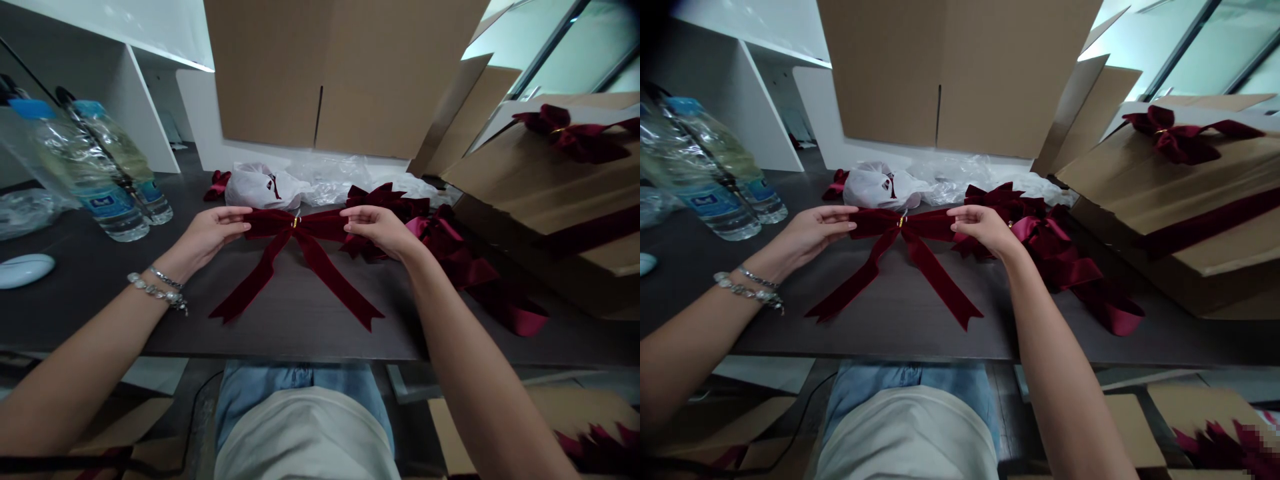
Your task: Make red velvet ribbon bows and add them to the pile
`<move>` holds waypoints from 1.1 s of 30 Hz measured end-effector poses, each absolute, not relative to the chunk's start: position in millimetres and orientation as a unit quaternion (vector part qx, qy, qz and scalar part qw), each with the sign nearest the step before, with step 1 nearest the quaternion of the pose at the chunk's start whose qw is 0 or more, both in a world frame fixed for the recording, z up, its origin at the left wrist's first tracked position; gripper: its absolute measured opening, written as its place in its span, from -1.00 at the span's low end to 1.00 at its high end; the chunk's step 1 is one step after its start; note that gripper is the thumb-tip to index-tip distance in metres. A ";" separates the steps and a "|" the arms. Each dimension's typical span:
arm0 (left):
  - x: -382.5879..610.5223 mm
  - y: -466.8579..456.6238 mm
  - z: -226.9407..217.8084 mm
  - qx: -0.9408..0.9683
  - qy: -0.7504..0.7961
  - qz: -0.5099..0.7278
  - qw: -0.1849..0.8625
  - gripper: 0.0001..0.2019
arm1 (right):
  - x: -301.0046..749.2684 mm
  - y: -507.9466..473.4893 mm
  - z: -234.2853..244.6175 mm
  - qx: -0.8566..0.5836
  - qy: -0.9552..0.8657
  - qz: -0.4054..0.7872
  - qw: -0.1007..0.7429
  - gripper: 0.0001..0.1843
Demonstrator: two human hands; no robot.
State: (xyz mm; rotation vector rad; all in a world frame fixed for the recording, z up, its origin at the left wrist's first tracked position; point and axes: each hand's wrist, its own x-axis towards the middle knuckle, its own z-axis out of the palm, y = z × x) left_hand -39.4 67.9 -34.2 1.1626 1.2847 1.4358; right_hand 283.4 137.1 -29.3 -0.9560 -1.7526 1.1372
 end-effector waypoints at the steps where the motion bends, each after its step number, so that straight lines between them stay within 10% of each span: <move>1: -40.0 68.3 -34.6 0.469 0.525 0.567 0.427 -0.57 | 283.6 137.3 -29.5 -0.383 -0.698 0.452 0.403 -0.62; 13: -46.3 76.4 -49.0 0.794 0.541 0.278 0.023 -0.78 | 266.9 141.9 -48.3 -0.385 -0.865 0.164 0.278 -0.92; 27: -18.0 81.6 -65.3 0.838 0.491 0.219 0.091 -0.60 | 217.3 118.9 -57.0 -0.285 -0.913 0.165 0.241 -0.75; 33: -2.5 65.3 -55.8 0.775 0.500 0.371 0.109 -0.59 | 211.7 109.0 -49.6 -0.265 -0.892 0.221 0.291 -0.85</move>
